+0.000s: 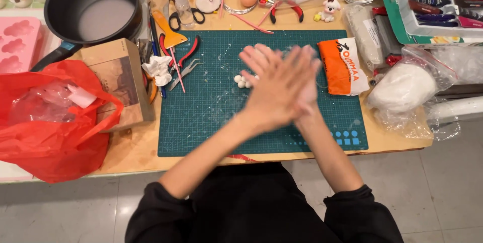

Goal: Molding small spheres from a white pliable material and arranging them on a cutting mat.

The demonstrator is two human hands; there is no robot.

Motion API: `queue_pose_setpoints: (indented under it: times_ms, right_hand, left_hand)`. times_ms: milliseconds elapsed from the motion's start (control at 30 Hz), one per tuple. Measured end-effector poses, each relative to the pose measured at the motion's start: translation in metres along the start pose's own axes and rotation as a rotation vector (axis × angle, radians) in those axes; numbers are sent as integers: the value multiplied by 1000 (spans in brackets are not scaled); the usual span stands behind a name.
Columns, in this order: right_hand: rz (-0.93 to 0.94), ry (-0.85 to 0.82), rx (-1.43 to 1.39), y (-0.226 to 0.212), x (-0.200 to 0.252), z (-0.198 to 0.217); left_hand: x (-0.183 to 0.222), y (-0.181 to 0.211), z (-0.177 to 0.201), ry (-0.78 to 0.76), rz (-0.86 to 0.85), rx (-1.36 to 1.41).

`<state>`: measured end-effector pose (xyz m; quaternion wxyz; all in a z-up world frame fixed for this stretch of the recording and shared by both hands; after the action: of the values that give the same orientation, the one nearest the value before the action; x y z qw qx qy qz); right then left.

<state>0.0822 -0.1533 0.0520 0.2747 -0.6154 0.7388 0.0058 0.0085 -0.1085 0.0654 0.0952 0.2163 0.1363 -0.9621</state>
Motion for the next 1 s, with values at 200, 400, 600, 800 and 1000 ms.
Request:
queue_pose_setpoints:
  times_ms: [200,400,600,800,1000]
  right_hand:
    - [-205,286,-86,40,3,-21]
    - [-99,232,-97,54,0,5]
    - [-172,225,46,45,-4,-22]
    - [-281,162,-380,79,1,-22]
    - [-110,530,-60,50,6,-11]
  left_hand:
    - [-10,-31,19,111,57,399]
    - [18,-4,21,296,26,444]
    - [20,-43,4,114,128,459]
    - [14,-26,37,193,8,447]
    - [2,-79,16,160,255,282]
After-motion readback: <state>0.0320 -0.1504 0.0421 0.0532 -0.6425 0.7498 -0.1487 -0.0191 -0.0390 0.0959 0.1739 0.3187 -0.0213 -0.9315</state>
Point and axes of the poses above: each hand's wrist, its own x-axis away from the middle knuckle, its own z-axis out of the back of the hand, y = z × x, the point moved 2 cm from there along -x, towards the middle knuckle, and after that the axes turned 12 degrees about -x, right-handed, at the moved point
